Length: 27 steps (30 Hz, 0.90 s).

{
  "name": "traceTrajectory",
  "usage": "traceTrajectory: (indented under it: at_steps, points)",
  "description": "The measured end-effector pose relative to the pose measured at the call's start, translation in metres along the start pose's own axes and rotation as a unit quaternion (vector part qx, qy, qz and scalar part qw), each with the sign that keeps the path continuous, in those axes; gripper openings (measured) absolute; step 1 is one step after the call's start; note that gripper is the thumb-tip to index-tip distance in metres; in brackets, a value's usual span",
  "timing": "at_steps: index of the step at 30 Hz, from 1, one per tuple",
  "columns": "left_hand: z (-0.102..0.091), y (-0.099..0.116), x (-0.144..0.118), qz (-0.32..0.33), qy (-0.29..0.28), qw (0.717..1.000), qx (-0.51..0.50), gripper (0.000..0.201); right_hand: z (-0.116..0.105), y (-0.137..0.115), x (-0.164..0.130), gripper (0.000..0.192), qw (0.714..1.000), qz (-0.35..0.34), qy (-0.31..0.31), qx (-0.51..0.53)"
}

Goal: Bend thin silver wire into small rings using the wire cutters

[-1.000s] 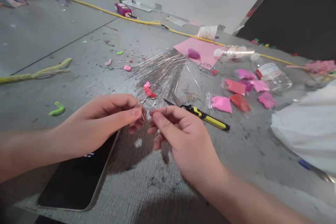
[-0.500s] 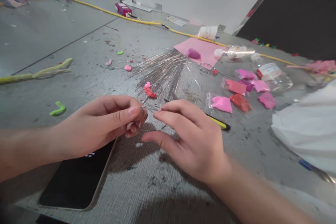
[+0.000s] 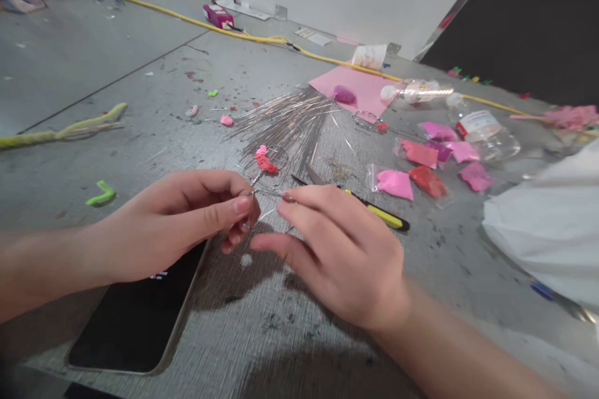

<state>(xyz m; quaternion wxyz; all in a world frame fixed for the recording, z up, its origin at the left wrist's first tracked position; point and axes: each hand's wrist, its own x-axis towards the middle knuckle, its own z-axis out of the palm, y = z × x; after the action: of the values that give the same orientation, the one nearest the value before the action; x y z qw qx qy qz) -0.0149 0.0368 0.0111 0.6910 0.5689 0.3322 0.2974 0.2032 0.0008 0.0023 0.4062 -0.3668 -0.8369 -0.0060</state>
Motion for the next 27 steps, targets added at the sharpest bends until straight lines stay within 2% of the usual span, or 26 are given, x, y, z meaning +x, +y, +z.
traceTrajectory:
  at_steps: [3,5,6,8,11,14,19,22,24,27]
  points:
    - [0.000,-0.003,0.000,0.029,0.039,0.998,0.037,0.021,0.011,-0.002,-0.003,0.038,0.977,0.170,0.045,0.121]
    - [0.001,-0.004,0.000,0.050,0.058,0.995,0.065,0.020,0.017,-0.004,-0.005,0.039,0.949,0.236,0.067,0.196]
    - [0.001,-0.004,0.000,0.060,0.066,0.993,0.079,0.019,0.019,-0.004,-0.005,0.041,0.943,0.241,0.078,0.216]
    - [0.002,-0.005,-0.001,0.079,0.079,0.988,0.107,0.019,0.020,-0.005,-0.005,0.043,0.949,0.214,0.096,0.210]
    - [0.002,-0.005,-0.001,0.103,0.101,0.980,0.138,0.018,0.017,-0.004,-0.003,0.026,0.986,0.126,0.081,0.079]
    - [0.001,-0.007,-0.002,0.120,0.115,0.968,0.186,0.018,0.013,-0.007,0.000,0.007,0.995,0.079,0.038,-0.045]
    - [-0.001,-0.008,-0.004,0.165,0.121,0.942,0.267,0.015,0.013,-0.014,0.003,0.003,0.994,0.081,0.025,-0.065]
    - [-0.001,-0.008,-0.005,0.186,0.115,0.926,0.307,0.015,0.015,-0.016,0.001,0.014,0.994,0.089,-0.008,-0.058]
    - [-0.001,-0.007,-0.005,0.185,0.111,0.924,0.316,0.015,0.018,-0.016,-0.001,0.017,0.994,0.100,-0.020,-0.038]
    - [0.000,-0.007,-0.005,0.173,0.111,0.930,0.305,0.015,0.021,-0.018,-0.002,0.013,0.990,0.138,-0.016,0.011]
